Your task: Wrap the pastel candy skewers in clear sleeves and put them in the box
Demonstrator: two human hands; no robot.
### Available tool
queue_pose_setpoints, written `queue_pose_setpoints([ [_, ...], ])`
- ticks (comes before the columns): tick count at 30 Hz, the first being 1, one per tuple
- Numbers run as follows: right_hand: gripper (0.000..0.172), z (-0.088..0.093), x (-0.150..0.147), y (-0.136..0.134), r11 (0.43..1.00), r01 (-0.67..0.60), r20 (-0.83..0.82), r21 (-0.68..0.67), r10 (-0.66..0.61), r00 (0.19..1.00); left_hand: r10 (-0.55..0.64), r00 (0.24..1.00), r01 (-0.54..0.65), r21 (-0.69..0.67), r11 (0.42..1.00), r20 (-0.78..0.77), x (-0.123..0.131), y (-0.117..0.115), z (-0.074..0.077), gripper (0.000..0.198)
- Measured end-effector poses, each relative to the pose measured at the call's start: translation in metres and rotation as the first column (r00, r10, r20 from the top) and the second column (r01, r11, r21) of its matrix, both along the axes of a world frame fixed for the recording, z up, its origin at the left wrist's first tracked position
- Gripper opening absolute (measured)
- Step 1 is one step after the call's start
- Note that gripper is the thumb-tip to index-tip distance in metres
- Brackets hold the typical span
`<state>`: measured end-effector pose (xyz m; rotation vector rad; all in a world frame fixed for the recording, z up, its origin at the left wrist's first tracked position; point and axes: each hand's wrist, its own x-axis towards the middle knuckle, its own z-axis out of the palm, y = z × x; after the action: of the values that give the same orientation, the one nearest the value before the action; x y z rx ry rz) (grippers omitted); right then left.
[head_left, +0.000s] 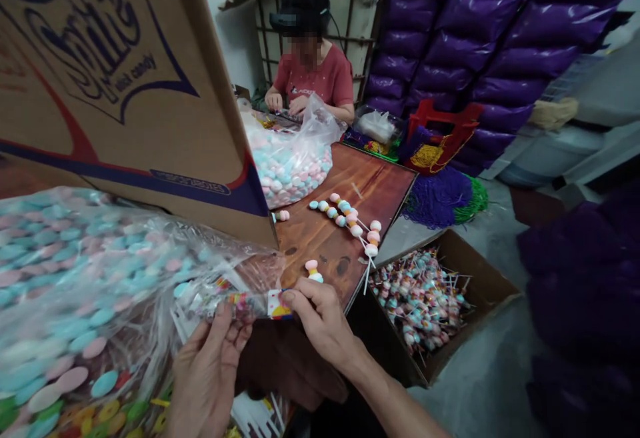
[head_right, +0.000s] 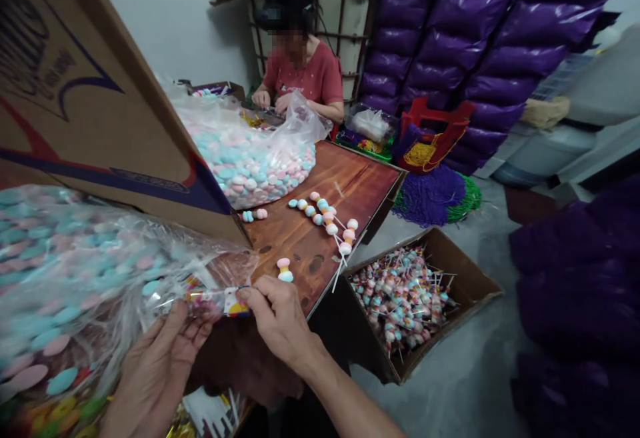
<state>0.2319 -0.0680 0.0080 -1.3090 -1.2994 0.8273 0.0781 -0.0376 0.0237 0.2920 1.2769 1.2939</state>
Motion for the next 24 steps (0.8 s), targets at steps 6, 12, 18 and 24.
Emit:
queue_pose_setpoints([
  [6,0.026,-0.003,0.020,0.069,0.984,0.168,0.477,0.052,-0.173,0.862,0.065,0.997,-0.066,-0.020,0.998,-0.035,-0.009,0.005,-0.006,0.009],
  [12,0.033,-0.017,0.032,0.168,0.976,-0.179,0.897,0.123,-0.033,0.440,0.079,0.997,-0.079,0.036,0.996,-0.012,-0.011,-0.003,-0.013,0.014],
  [18,0.029,-0.026,0.026,0.189,0.968,-0.232,0.917,0.100,0.001,0.399,0.042,0.999,-0.041,0.090,0.995,-0.013,-0.007,-0.010,-0.010,0.022],
  [24,0.022,-0.019,0.040,0.159,0.987,-0.111,0.906,0.113,-0.057,0.419,0.043,0.999,-0.045,0.106,0.993,0.024,-0.008,-0.010,-0.009,0.031],
])
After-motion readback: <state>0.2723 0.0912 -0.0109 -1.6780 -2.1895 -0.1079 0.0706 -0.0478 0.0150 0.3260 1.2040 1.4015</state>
